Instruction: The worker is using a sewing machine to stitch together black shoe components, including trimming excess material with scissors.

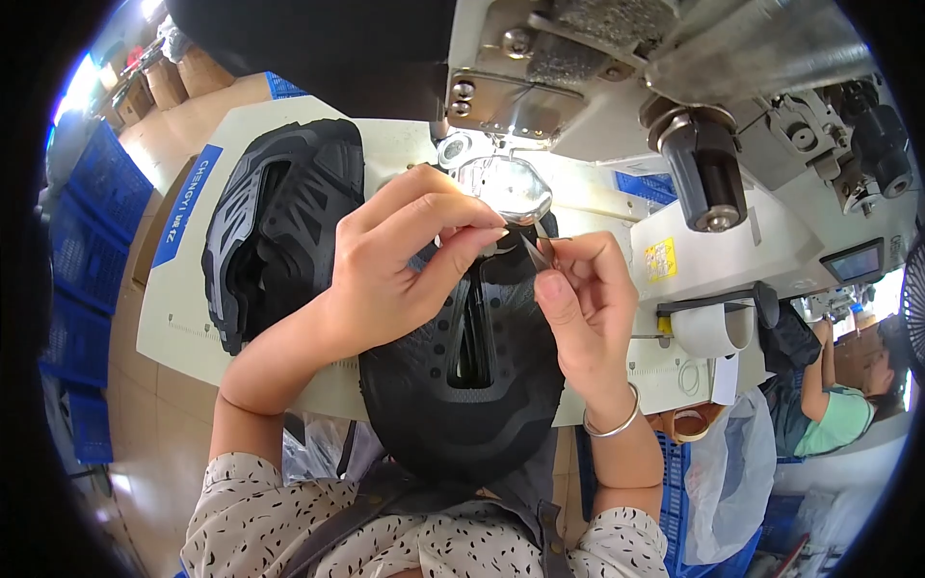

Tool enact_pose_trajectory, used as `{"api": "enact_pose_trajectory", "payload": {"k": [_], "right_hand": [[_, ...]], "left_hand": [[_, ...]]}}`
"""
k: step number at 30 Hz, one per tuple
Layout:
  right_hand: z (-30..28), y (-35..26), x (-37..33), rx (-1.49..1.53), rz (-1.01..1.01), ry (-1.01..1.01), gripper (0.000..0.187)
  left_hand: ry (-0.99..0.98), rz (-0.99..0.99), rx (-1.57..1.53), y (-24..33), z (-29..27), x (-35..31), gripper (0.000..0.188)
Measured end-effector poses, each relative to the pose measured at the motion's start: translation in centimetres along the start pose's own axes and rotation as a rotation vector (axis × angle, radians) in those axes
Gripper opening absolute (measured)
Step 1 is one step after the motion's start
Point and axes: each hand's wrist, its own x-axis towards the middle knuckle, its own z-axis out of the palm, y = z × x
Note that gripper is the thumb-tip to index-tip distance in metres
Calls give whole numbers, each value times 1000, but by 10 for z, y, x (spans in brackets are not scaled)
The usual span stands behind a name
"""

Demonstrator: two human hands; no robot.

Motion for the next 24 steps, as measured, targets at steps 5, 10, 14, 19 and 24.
{"api": "enact_pose_trajectory", "payload": {"k": [5,10,14,19,24], "right_hand": [[8,3,8,14,-44,42,18],[-9,22,-6,85,79,151,22],[-16,30,-21,45,119,111,23],[-19,32,-27,32,129,101,28],[-18,33,-29,14,123,121,31]], "left_hand": [[25,4,60,-1,-5,0,13],[90,195,247,-24,-4,-1,20],[49,311,321,-37,-4,-4,31],[164,427,423,-45,3,-4,16],[189,422,417,-47,5,-5,14]]}}
